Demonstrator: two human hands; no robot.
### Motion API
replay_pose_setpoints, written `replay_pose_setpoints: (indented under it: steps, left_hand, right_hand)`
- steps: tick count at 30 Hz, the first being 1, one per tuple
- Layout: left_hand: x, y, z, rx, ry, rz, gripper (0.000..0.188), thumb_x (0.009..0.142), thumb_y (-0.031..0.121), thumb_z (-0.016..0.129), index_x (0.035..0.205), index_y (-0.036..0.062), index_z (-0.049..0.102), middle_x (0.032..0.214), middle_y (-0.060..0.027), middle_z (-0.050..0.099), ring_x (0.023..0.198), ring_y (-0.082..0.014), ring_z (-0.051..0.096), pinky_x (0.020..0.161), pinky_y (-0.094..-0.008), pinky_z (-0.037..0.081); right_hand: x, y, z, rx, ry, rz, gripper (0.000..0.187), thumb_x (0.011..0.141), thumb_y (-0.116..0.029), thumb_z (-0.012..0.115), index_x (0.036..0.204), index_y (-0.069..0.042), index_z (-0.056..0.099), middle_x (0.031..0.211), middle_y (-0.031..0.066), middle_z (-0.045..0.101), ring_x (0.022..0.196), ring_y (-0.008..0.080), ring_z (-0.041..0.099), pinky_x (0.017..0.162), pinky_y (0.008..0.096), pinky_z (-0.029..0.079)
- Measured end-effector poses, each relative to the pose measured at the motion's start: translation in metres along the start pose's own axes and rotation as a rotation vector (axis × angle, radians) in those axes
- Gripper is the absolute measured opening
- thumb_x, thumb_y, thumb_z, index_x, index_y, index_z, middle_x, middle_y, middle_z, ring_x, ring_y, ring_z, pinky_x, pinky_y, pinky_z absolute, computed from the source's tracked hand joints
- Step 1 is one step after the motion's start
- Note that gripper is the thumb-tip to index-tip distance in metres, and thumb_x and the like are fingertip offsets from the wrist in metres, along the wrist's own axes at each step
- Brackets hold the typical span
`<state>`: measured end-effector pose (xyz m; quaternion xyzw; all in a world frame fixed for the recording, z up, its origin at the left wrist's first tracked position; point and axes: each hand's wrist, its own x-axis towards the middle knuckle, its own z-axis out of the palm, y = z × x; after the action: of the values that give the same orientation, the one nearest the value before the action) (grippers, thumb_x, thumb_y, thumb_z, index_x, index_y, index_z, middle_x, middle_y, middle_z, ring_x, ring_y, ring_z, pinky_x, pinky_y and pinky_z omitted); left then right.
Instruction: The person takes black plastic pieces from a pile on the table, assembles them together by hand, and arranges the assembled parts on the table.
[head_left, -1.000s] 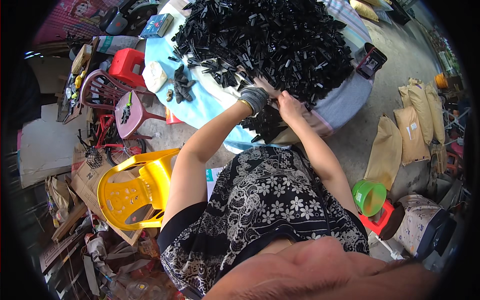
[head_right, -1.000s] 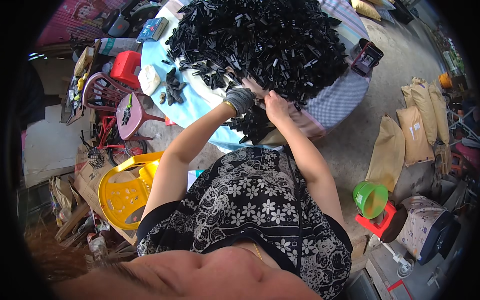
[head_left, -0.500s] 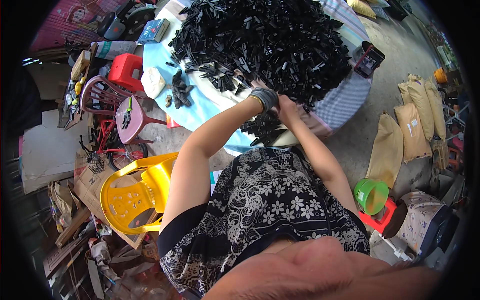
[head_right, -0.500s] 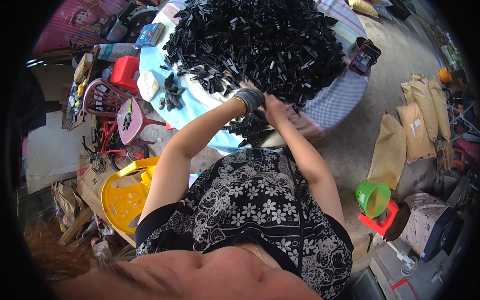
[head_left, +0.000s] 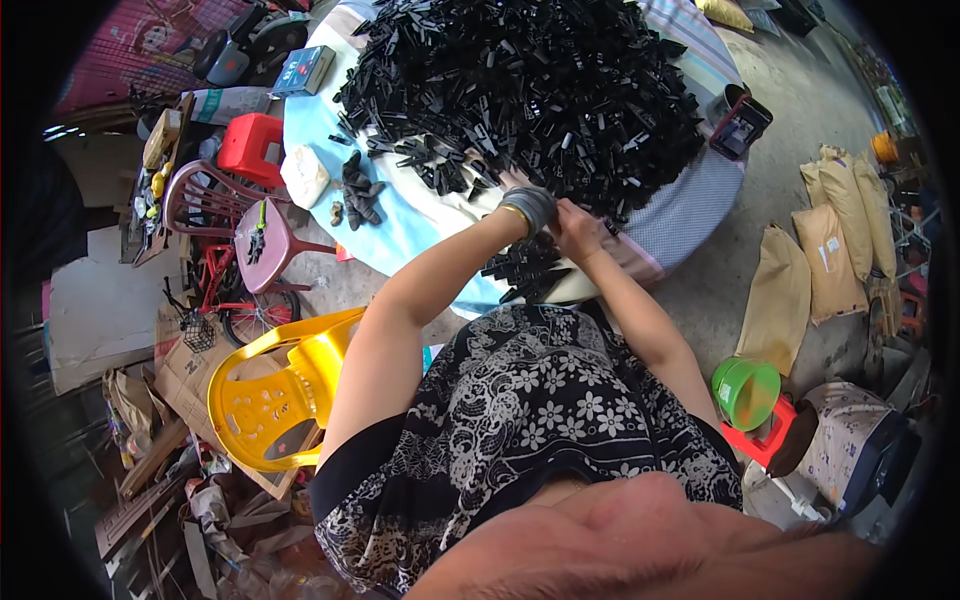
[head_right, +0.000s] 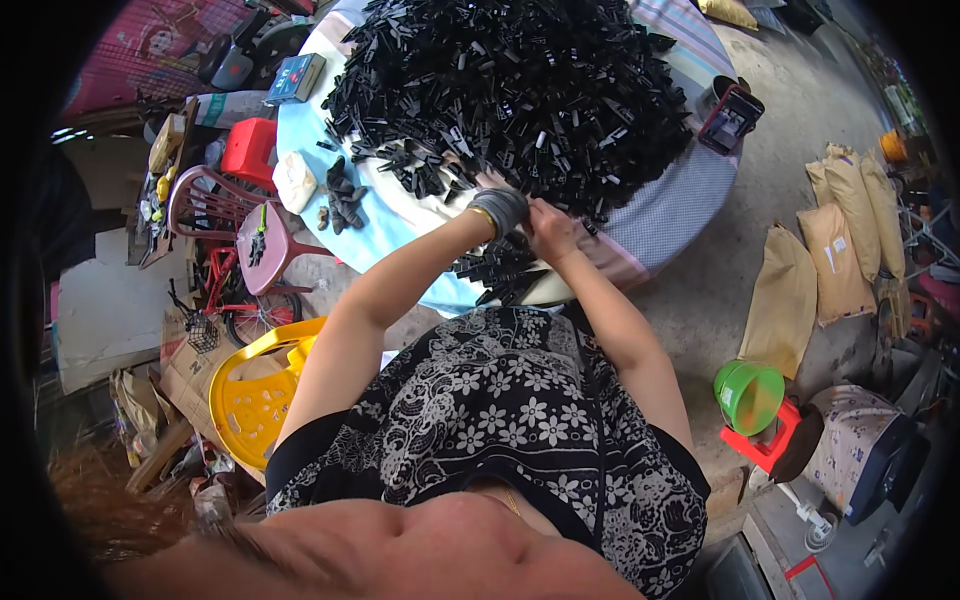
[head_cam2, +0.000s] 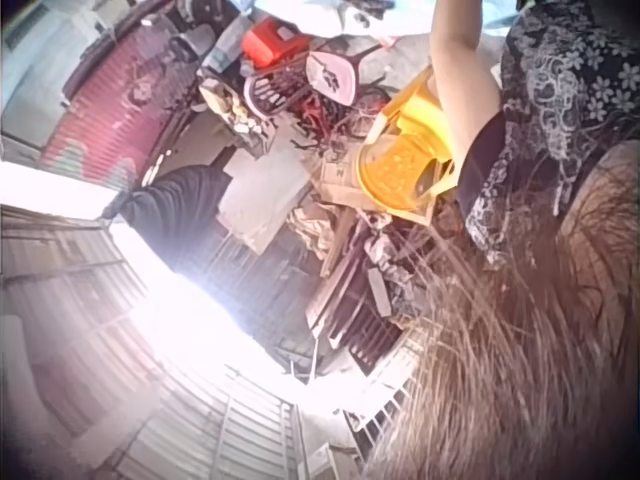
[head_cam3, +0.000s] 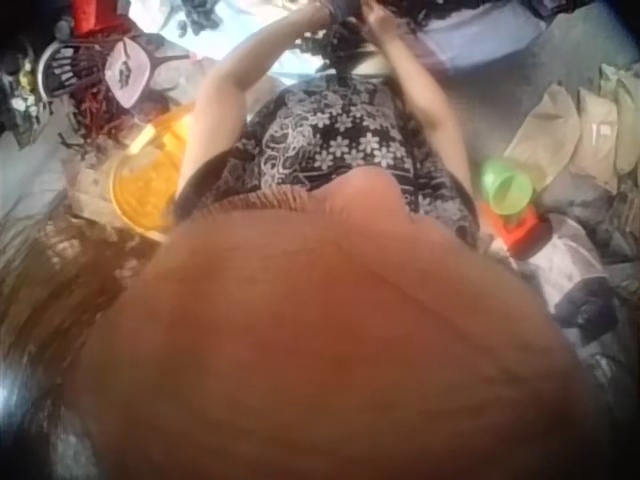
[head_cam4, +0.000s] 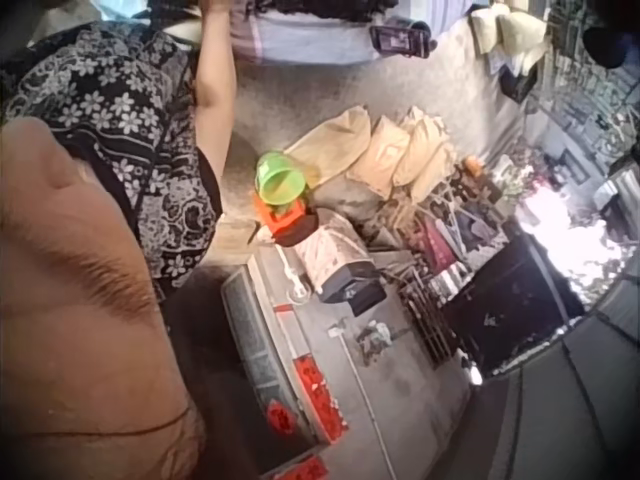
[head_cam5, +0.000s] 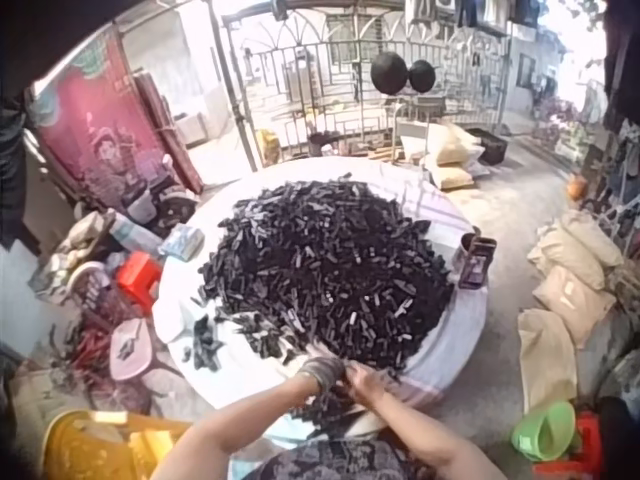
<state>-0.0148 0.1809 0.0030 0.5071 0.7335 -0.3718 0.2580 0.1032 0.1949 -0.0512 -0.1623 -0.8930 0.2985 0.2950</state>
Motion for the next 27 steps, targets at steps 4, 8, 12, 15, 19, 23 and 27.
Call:
replay_pose_setpoints:
  steps: [4, 8, 12, 15, 19, 23, 27]
  left_hand:
    - [0.004, 0.002, 0.004, -0.014, -0.011, -0.011, 0.080, 0.074, 0.061, 0.058, 0.137, 0.0182, 0.036, 0.144, -0.0136, 0.030, 0.131, -0.0416, 0.023, 0.097, -0.0602, 0.020]
    - [-0.001, -0.015, 0.004, -0.004, -0.025, 0.242, 0.063, 0.078, 0.051, 0.059, 0.130, 0.0188, 0.047, 0.131, -0.0182, 0.046, 0.124, -0.0370, 0.040, 0.092, -0.0635, 0.025]
    - [-0.008, -0.053, 0.057, -0.634, 0.543, 0.475, 0.050, 0.078, 0.024, 0.063, 0.123, 0.0108, 0.048, 0.091, -0.0200, 0.064, 0.089, -0.0340, 0.061, 0.072, -0.0402, 0.048]
    - [-0.033, -0.065, 0.068, -0.755, 0.571, 0.578, 0.059, 0.078, 0.027, 0.063, 0.130, 0.0111, 0.040, 0.093, -0.0201, 0.063, 0.086, -0.0342, 0.062, 0.072, -0.0400, 0.049]
    - [-0.077, -0.058, 0.069, -0.838, 0.641, 0.608, 0.063, 0.076, 0.029, 0.066, 0.129, 0.0109, 0.039, 0.092, -0.0199, 0.063, 0.083, -0.0340, 0.063, 0.071, -0.0412, 0.049]
    - [-0.061, -0.063, 0.109, -0.753, 0.847, 0.476, 0.061, 0.069, 0.036, 0.072, 0.119, 0.0100, 0.050, 0.101, -0.0180, 0.060, 0.090, -0.0326, 0.060, 0.077, -0.0390, 0.049]
    - [-0.044, -0.099, 0.114, -0.909, 0.720, 0.215, 0.041, 0.081, 0.033, 0.059, 0.118, 0.0166, 0.054, 0.105, -0.0174, 0.054, 0.091, -0.0342, 0.058, 0.080, -0.0401, 0.047]
  right_hand:
    - [-0.009, 0.014, 0.003, -0.069, -0.080, 0.054, 0.015, 0.073, -0.007, 0.062, 0.086, -0.002, 0.057, 0.084, 0.0136, 0.057, 0.074, 0.0348, 0.058, 0.063, 0.0403, 0.047]
    - [-0.004, 0.001, 0.003, -0.065, -0.071, 0.154, 0.010, 0.073, -0.006, 0.063, 0.082, -0.003, 0.059, 0.083, 0.0145, 0.058, 0.074, 0.0352, 0.058, 0.063, 0.0407, 0.047]
    - [-0.005, 0.018, 0.008, 0.176, -0.133, 0.237, 0.019, 0.074, -0.006, 0.066, 0.092, -0.004, 0.064, 0.080, 0.0095, 0.059, 0.066, 0.0222, 0.060, 0.060, 0.0311, 0.048]
    - [0.015, -0.015, -0.006, 0.629, -0.206, 0.436, 0.014, 0.079, -0.009, 0.065, 0.091, -0.001, 0.065, 0.080, 0.0048, 0.062, 0.067, 0.0123, 0.058, 0.060, 0.0260, 0.046]
    - [0.031, -0.029, -0.022, 0.787, -0.540, 0.595, 0.015, 0.081, -0.012, 0.065, 0.088, 0.001, 0.065, 0.076, 0.0041, 0.064, 0.064, 0.0100, 0.057, 0.059, 0.0248, 0.045]
    - [0.017, -0.035, -0.008, 0.518, -0.539, 0.479, 0.018, 0.077, -0.015, 0.069, 0.084, 0.002, 0.066, 0.072, 0.0060, 0.065, 0.062, 0.0097, 0.057, 0.058, 0.0247, 0.044]
    - [0.013, -0.049, -0.008, 0.167, -0.549, 0.224, 0.023, 0.072, -0.025, 0.071, 0.080, -0.004, 0.068, 0.076, 0.0087, 0.064, 0.064, 0.0194, 0.060, 0.059, 0.0302, 0.045]
